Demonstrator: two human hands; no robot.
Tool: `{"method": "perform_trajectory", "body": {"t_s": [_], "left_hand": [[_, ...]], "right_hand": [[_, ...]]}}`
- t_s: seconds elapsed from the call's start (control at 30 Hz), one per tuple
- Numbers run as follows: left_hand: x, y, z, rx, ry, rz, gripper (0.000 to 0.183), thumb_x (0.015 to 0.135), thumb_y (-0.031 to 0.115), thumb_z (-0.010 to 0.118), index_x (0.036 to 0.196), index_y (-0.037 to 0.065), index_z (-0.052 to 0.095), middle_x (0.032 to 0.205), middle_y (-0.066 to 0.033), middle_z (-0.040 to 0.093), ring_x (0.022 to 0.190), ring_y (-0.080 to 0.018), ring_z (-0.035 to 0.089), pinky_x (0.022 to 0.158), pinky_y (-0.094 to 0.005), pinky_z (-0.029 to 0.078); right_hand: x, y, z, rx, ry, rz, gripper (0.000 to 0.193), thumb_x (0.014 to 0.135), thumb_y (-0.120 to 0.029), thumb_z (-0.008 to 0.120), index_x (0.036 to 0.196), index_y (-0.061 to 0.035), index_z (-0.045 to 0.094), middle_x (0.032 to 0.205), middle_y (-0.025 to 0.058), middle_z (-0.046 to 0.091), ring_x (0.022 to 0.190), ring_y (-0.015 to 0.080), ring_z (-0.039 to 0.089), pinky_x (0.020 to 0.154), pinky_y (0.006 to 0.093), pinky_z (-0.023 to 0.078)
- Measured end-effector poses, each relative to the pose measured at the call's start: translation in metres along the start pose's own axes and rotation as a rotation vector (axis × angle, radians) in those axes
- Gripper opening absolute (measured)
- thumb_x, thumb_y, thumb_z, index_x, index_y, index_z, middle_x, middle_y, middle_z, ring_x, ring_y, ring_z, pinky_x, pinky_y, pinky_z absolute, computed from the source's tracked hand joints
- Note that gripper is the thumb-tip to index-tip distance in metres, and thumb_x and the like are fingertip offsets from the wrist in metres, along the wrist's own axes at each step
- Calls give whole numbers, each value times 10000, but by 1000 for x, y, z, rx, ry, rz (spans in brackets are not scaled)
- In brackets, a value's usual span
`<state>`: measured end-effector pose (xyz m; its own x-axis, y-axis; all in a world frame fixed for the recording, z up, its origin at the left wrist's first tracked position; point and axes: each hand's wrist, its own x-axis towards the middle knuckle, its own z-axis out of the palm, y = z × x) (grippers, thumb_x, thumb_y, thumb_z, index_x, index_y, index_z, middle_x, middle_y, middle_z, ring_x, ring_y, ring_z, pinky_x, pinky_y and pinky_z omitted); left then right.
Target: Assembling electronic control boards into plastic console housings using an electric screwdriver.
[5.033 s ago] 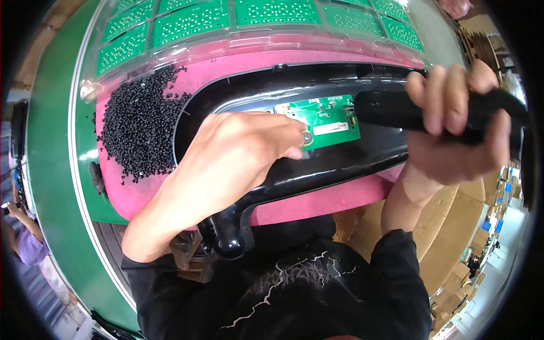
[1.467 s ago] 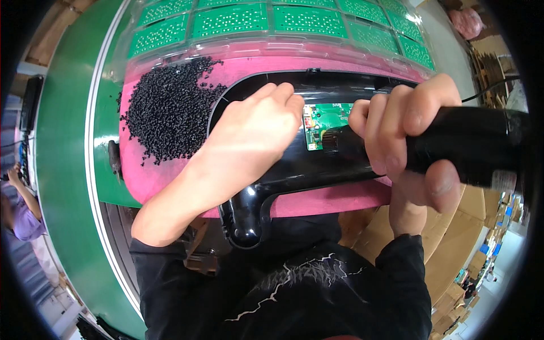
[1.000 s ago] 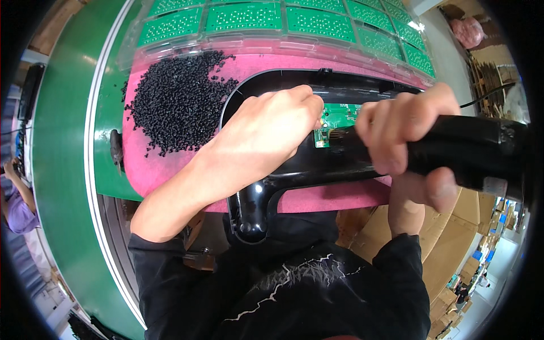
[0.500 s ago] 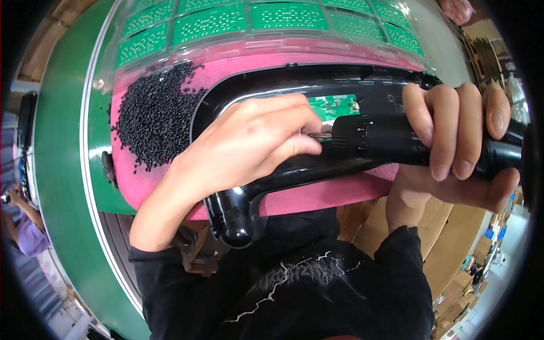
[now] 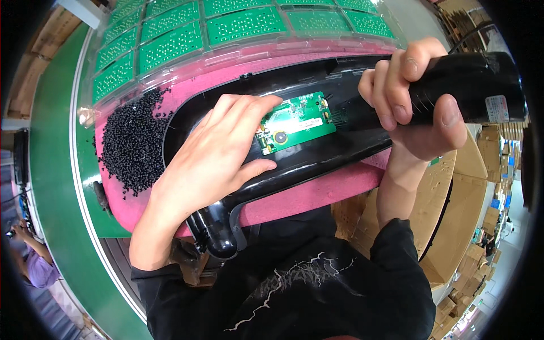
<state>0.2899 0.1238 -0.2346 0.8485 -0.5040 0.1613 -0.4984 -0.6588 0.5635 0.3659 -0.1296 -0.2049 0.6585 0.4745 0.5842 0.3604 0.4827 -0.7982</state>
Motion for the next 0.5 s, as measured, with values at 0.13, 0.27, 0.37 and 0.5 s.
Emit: {"method": "perform_trajectory", "body": {"t_s": [0.13, 0.27, 0.37, 0.5], "left_hand": [[0, 1, 1, -24, -6, -43, 856, 667, 98, 844, 1410, 45, 421, 1237, -140, 583, 1181, -345, 510, 1018, -438, 436], [0, 3, 1, -7, -1, -50, 860, 666, 89, 841, 1413, 44, 418, 1239, -139, 583, 1181, -345, 509, 1019, -437, 434], [-2, 3, 1, 8, 1, -49, 843, 668, 81, 838, 1403, 39, 429, 1242, -140, 581, 1180, -345, 509, 1015, -436, 434], [-1, 3, -2, 5, -15, -38, 803, 677, 85, 833, 1382, 31, 450, 1261, -147, 565, 1174, -347, 507, 1008, -434, 437]], "right_hand": [[-3, -2, 6, -34, 105, 52, 416, 851, -414, 633, 1046, -63, 521, 637, -23, 511, 479, 85, 449, 553, 268, 349], [-2, 2, 0, -29, 53, 24, 412, 858, -419, 628, 1037, -65, 519, 642, -25, 511, 476, 80, 436, 551, 266, 349], [2, 8, 3, -3, -17, 17, 398, 861, -415, 623, 1012, -65, 510, 636, -30, 499, 465, 75, 418, 536, 260, 346], [4, 9, 16, -84, 51, 91, 402, 863, -427, 619, 977, -64, 492, 615, -39, 473, 453, 66, 394, 514, 253, 342]]}}
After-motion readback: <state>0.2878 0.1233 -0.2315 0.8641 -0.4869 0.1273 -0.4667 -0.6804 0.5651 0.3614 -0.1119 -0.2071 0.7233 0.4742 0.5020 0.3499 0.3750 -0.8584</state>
